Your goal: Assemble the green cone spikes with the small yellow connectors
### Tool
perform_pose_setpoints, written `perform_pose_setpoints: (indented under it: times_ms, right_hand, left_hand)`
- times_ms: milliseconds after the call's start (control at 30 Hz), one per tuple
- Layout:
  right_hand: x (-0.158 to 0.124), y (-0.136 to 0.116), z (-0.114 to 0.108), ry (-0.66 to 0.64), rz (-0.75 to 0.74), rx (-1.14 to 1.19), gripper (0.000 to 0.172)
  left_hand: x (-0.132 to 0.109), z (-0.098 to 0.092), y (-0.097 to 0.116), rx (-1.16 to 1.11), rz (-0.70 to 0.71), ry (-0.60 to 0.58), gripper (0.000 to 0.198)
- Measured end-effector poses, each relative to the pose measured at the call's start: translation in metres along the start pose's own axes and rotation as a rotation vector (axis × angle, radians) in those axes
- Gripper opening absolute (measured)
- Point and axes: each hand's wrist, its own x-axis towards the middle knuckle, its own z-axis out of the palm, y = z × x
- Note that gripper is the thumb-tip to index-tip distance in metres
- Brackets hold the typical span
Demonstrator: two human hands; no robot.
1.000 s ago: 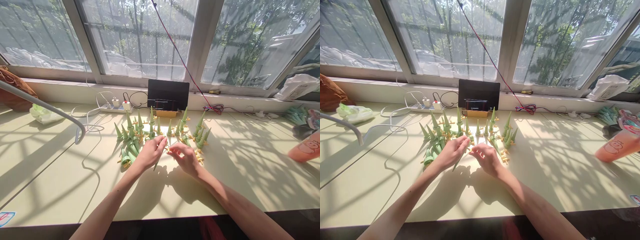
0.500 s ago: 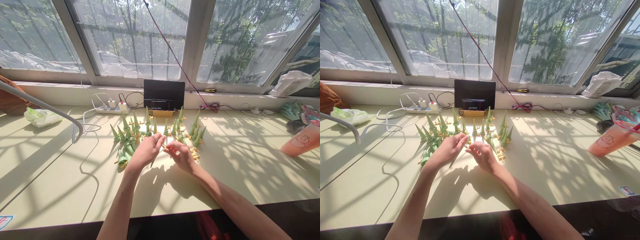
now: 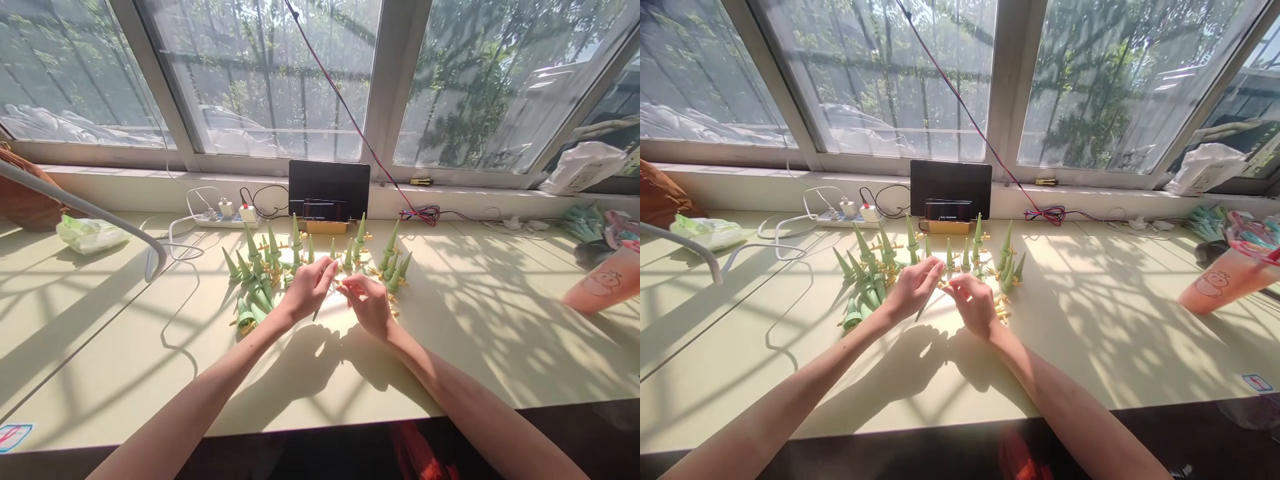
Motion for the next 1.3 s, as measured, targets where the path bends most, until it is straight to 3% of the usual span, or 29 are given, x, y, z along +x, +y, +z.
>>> perform_pose_setpoints:
  times_ms: [200, 400, 567, 833, 1000, 1300]
  right_hand:
    - [-0.003, -0.004, 0.004, -0.091, 0.006, 0.048, 0.02]
    - [-0.009, -0.012, 0.006, -0.111, 0.091, 0.11, 0.019]
    - [-0.012, -0.016, 0.008, -0.108, 0.1, 0.103, 0.02]
    - [-0.007, -0.019, 0.008, -0.264, 0.477, 0.444, 0.03]
    - [-0.004, -0.023, 0.007, -0.238, 0.46, 0.467, 0.031]
    - [-0.005, -0.017, 0.007, -0.165, 0.381, 0.353, 0.035]
  left_hand:
    - [-0.022, 0.004, -0.013, -0.067, -0.075, 0.078, 0.038]
    - [-0.034, 0.006, -0.013, -0.008, 0.039, 0.189, 0.035]
    - [-0.041, 0.011, -0.017, 0.085, 0.065, 0.185, 0.036]
    - [-0.04, 0.008, -0.024, 0.14, 0.229, 0.157, 0.028]
    - [-0.037, 0.003, -0.021, 0.157, 0.23, 0.134, 0.027]
    - [-0.036, 0.004, -0.022, 0.179, 0.106, 0.118, 0.033]
